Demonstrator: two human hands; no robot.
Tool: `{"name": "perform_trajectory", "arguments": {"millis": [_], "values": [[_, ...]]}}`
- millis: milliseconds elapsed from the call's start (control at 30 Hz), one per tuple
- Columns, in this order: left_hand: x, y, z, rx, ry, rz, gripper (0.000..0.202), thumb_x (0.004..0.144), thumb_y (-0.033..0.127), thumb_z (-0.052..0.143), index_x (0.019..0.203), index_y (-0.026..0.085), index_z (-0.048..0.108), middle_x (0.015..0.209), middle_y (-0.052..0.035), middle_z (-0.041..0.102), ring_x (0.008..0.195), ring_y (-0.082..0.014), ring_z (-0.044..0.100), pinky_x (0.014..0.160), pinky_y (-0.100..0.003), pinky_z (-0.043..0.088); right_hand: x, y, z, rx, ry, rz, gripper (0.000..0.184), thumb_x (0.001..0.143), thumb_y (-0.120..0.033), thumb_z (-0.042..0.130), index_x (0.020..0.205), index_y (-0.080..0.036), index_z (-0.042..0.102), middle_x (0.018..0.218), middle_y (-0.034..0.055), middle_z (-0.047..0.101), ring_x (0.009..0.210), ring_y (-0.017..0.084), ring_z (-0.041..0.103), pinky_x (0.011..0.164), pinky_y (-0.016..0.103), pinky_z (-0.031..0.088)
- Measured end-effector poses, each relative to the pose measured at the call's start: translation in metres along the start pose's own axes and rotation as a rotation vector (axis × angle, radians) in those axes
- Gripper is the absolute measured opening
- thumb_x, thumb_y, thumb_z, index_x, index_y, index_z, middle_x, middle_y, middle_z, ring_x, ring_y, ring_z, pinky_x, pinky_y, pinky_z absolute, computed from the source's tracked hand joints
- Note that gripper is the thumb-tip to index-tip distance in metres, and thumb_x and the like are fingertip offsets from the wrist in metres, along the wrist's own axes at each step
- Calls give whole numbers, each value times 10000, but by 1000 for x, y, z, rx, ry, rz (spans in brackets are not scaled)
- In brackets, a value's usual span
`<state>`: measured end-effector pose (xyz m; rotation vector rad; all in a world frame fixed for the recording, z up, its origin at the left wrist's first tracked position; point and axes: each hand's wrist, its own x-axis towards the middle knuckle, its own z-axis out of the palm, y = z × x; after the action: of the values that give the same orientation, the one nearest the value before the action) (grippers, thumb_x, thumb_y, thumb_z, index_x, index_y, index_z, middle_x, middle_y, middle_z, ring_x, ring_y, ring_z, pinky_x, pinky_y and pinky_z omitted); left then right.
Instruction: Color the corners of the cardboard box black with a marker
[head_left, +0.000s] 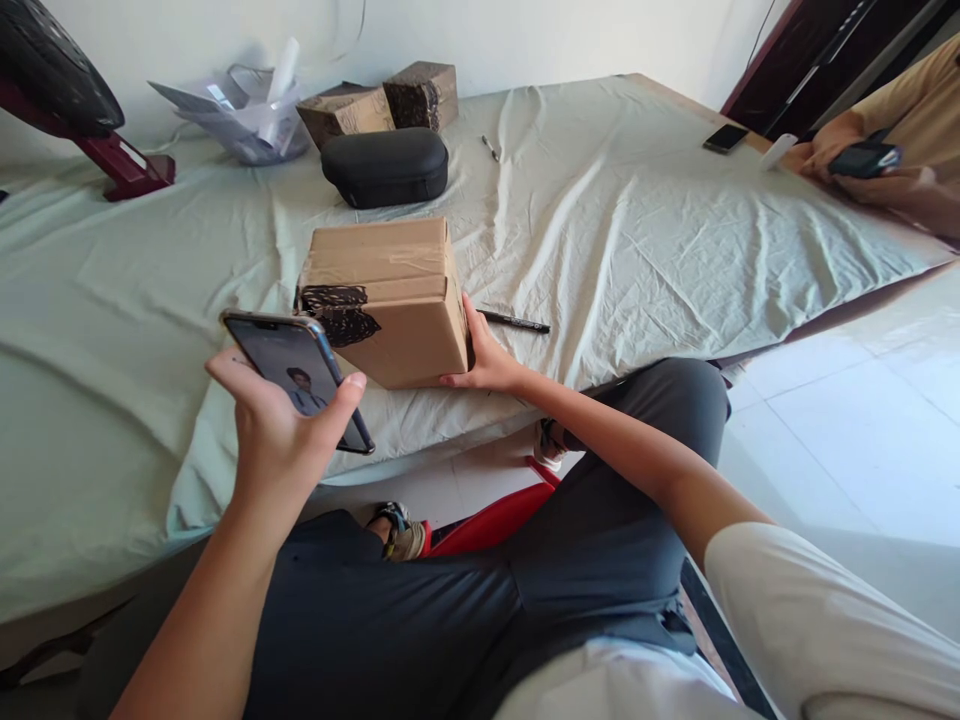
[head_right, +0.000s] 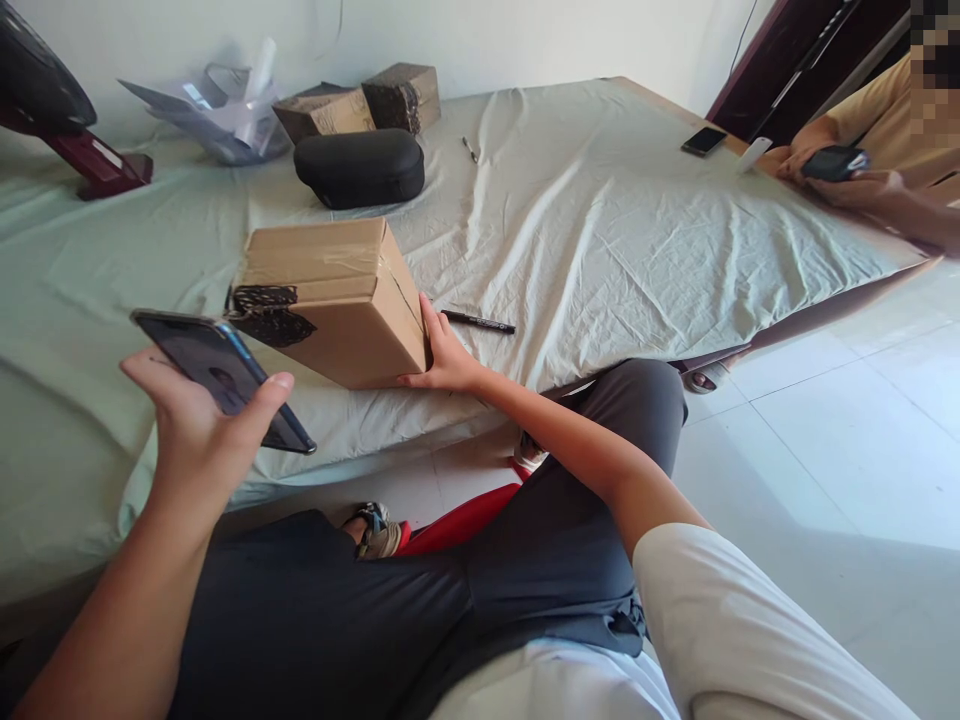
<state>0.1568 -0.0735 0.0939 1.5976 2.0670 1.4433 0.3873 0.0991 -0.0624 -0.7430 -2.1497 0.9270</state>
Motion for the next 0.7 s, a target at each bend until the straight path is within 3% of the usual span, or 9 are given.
{"name": "perform_trajectory", "arguments": {"millis": [300, 433, 533, 700], "values": [[14, -22, -5, 41, -4, -160, 752, 632, 531, 820, 1127, 280, 312, 1347, -151, 529, 1386, -411, 561, 1306, -675, 346, 1, 2, 2, 0, 6, -5, 1741, 643, -1013, 757, 1773, -78, -181, 1849, 314, 106, 1738, 502, 97, 1428, 667, 116], [22, -32, -8, 106, -4, -292, 780, 616, 529, 839, 1112, 286, 288, 1323, -143, 559, 1390, -442, 585, 1281, -716, 386, 0, -1, 1, 19, 7, 9, 1740, 634, -1000, 774, 1775, -41, -124, 1836, 338, 111, 1734, 500, 126, 1432, 652, 114], [26, -39, -10, 173, 28, -281, 798, 620, 549, 831, 1127, 286, 273, 1327, -150, 576, 1391, -461, 594, 1273, -733, 393, -1, -4, 0, 25, 0, 11, 1719, 650, -984, 779, 1775, -29, -103, 1832, 342, 126, 1733, 498, 140, 1432, 650, 118], [40, -70, -12, 284, -1, -301, 837, 713, 568, 798, 1314, 195, 351, 1464, -254, 565, 1397, -466, 616, 1226, -683, 475, -1, -6, 0, 23, 3, 20, 1682, 668, -969, 783, 1784, -75, -104, 1835, 314, 174, 1727, 492, 173, 1426, 662, 151]]}}
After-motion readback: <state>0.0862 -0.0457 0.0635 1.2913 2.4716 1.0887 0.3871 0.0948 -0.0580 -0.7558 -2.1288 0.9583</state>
